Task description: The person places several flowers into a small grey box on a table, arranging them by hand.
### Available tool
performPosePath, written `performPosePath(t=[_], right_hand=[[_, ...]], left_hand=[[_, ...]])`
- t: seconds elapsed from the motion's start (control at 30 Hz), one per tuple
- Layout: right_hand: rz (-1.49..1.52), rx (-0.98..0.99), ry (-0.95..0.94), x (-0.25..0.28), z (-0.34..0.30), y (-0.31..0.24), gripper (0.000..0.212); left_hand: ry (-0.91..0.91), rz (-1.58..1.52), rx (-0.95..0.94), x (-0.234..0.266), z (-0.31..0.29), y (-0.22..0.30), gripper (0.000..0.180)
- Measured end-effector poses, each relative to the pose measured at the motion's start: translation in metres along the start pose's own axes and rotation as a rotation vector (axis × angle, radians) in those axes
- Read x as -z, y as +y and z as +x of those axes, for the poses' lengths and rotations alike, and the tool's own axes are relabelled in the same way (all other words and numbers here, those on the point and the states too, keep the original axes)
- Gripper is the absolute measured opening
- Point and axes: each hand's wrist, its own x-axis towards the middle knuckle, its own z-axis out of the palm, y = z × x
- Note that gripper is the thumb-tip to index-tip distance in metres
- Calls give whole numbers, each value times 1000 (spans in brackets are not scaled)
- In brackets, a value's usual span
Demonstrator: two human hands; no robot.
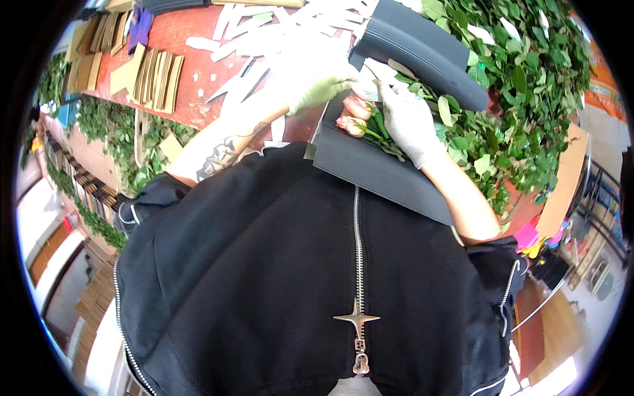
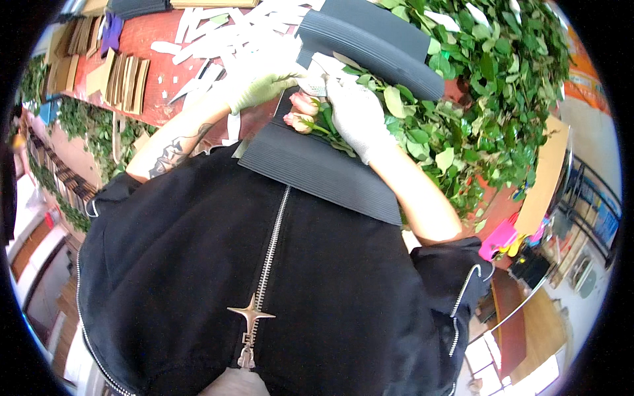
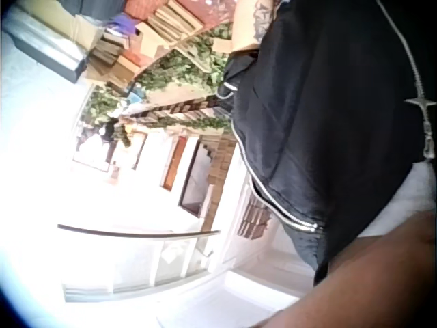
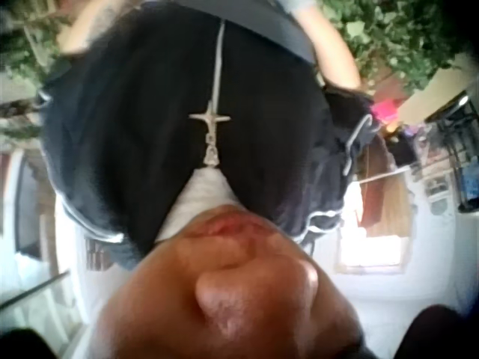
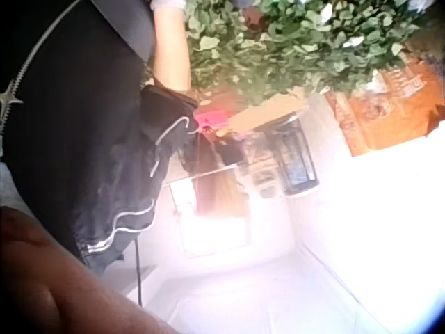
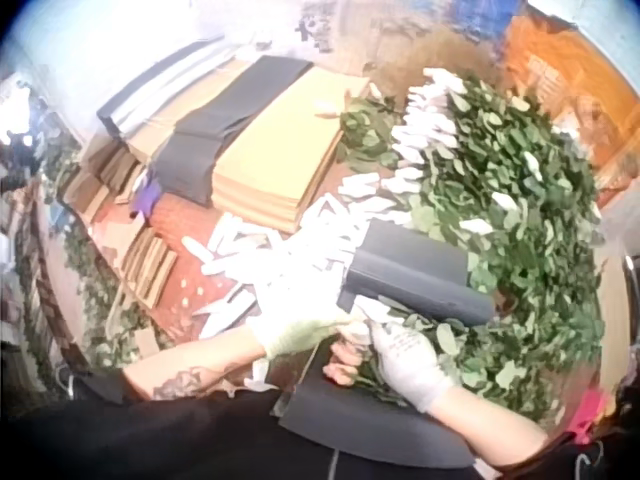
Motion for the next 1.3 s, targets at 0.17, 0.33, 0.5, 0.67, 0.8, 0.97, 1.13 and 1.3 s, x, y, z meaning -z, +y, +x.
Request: performPosePath(t=[0.17, 0.33, 0.5, 0.67, 0.8, 0.97, 1.13, 1.3], right_hand=[[304, -113, -76, 12, 11, -6, 37], [272, -69, 94, -6, 5, 1, 36], [209, -47, 87, -2, 4, 3, 27], [126, -37, 105, 13, 4, -12, 26], [41, 54, 149, 9, 6, -2, 32], [-175, -106, 60, 45, 10, -8, 37], [-193, -50, 73, 17, 3, 20, 26], [-83, -30, 166, 69, 31, -32, 4]], left_hand=[[220, 167, -6, 27, -30, -23, 23], [12, -259, -96, 62, -29, -9, 31], [-431, -339, -263, 37, -2, 33, 36], [-430, -368, -255, 28, -9, 23, 41], [-432, -488, 25, 43, -2, 48, 45], [-191, -422, -84, 11, -19, 35, 33], [-431, -291, -30, 38, -5, 48, 50], [-411, -232, -9, 35, -7, 50, 49]])
